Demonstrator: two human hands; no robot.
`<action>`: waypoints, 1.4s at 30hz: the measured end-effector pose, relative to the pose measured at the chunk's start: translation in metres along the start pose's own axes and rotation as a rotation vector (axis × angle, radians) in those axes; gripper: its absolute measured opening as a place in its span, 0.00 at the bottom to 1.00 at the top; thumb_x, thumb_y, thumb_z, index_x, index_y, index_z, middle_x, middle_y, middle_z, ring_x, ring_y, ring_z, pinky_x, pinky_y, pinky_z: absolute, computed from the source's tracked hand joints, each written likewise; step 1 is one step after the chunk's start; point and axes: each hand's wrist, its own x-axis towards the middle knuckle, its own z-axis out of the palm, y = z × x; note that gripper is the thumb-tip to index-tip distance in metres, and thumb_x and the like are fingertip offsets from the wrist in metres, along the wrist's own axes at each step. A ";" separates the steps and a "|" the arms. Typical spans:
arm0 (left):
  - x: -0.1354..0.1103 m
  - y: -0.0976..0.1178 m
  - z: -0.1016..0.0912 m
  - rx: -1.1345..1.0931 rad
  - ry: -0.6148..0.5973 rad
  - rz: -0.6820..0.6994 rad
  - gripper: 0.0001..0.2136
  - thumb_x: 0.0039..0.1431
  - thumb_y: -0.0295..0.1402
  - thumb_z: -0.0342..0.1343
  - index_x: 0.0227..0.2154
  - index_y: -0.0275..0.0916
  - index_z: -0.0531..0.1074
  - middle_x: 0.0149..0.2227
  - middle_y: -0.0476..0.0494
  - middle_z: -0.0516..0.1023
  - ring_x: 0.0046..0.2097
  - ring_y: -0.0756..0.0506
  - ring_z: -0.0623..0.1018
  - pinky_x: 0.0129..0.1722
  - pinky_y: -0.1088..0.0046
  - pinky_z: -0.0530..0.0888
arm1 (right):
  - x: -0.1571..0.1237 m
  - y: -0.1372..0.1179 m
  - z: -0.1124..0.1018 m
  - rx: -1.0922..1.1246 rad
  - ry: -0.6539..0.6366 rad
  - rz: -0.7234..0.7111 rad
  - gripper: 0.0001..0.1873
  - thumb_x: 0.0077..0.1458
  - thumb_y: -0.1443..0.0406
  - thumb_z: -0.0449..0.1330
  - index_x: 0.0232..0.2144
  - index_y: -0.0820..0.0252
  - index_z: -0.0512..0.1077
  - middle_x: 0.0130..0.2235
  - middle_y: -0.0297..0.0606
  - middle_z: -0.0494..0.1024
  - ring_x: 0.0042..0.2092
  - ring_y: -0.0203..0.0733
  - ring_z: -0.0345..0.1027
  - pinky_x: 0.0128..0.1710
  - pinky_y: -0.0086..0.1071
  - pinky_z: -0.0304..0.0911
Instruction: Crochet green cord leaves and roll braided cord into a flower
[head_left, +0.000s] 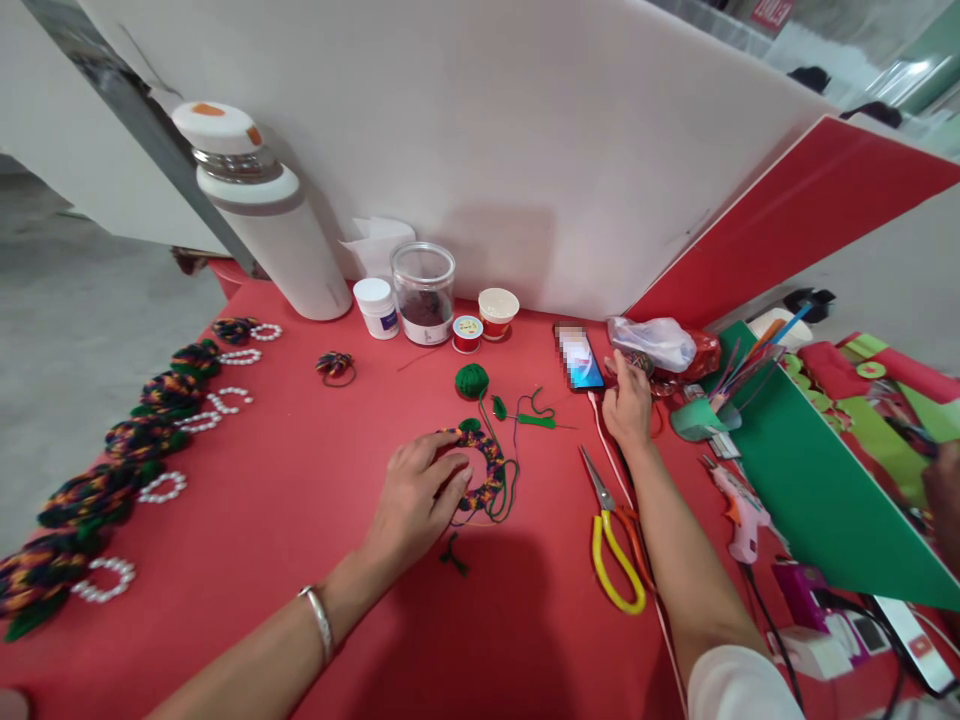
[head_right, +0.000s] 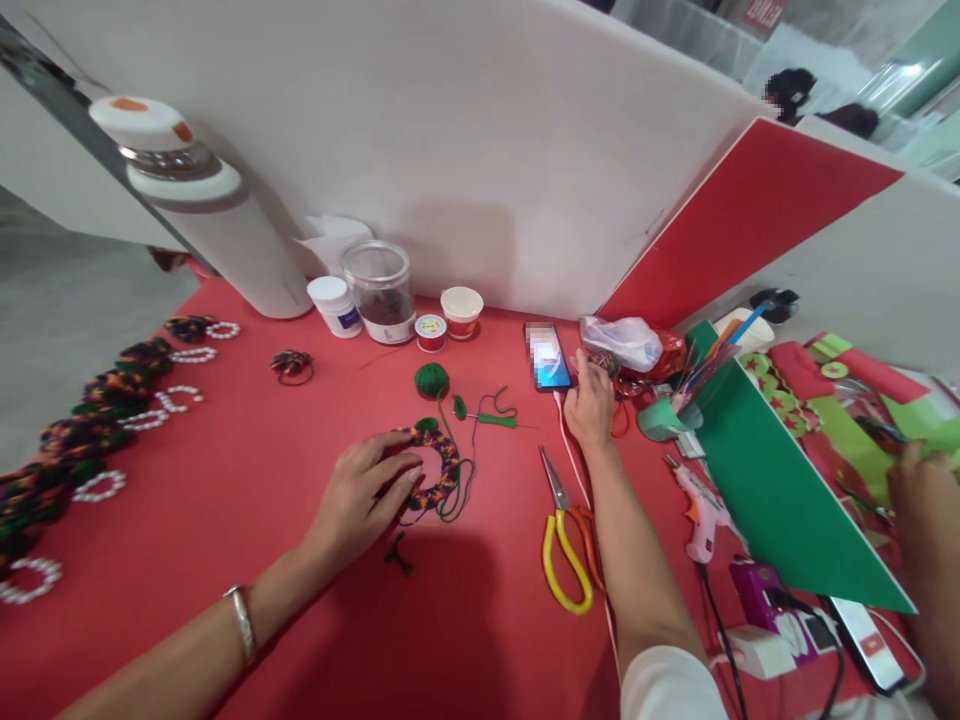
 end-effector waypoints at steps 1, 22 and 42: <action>0.000 0.000 0.000 0.000 0.002 0.001 0.09 0.66 0.32 0.52 0.40 0.40 0.78 0.50 0.37 0.77 0.52 0.38 0.75 0.49 0.55 0.71 | -0.001 0.000 -0.001 -0.001 0.000 0.003 0.43 0.54 0.76 0.50 0.71 0.59 0.48 0.54 0.42 0.78 0.56 0.52 0.65 0.58 0.45 0.63; 0.001 -0.002 0.001 -0.015 -0.016 -0.057 0.10 0.66 0.34 0.52 0.38 0.42 0.79 0.50 0.38 0.78 0.52 0.38 0.76 0.50 0.55 0.72 | 0.018 -0.014 -0.011 0.079 -0.147 0.009 0.32 0.60 0.72 0.50 0.66 0.61 0.60 0.48 0.43 0.82 0.52 0.52 0.70 0.56 0.46 0.65; 0.000 -0.002 0.002 -0.099 0.042 -0.116 0.12 0.66 0.36 0.52 0.35 0.40 0.81 0.47 0.38 0.80 0.48 0.39 0.78 0.48 0.56 0.73 | -0.176 -0.115 -0.135 -0.207 -0.306 0.195 0.25 0.60 0.60 0.57 0.60 0.50 0.68 0.52 0.48 0.75 0.50 0.58 0.71 0.43 0.46 0.71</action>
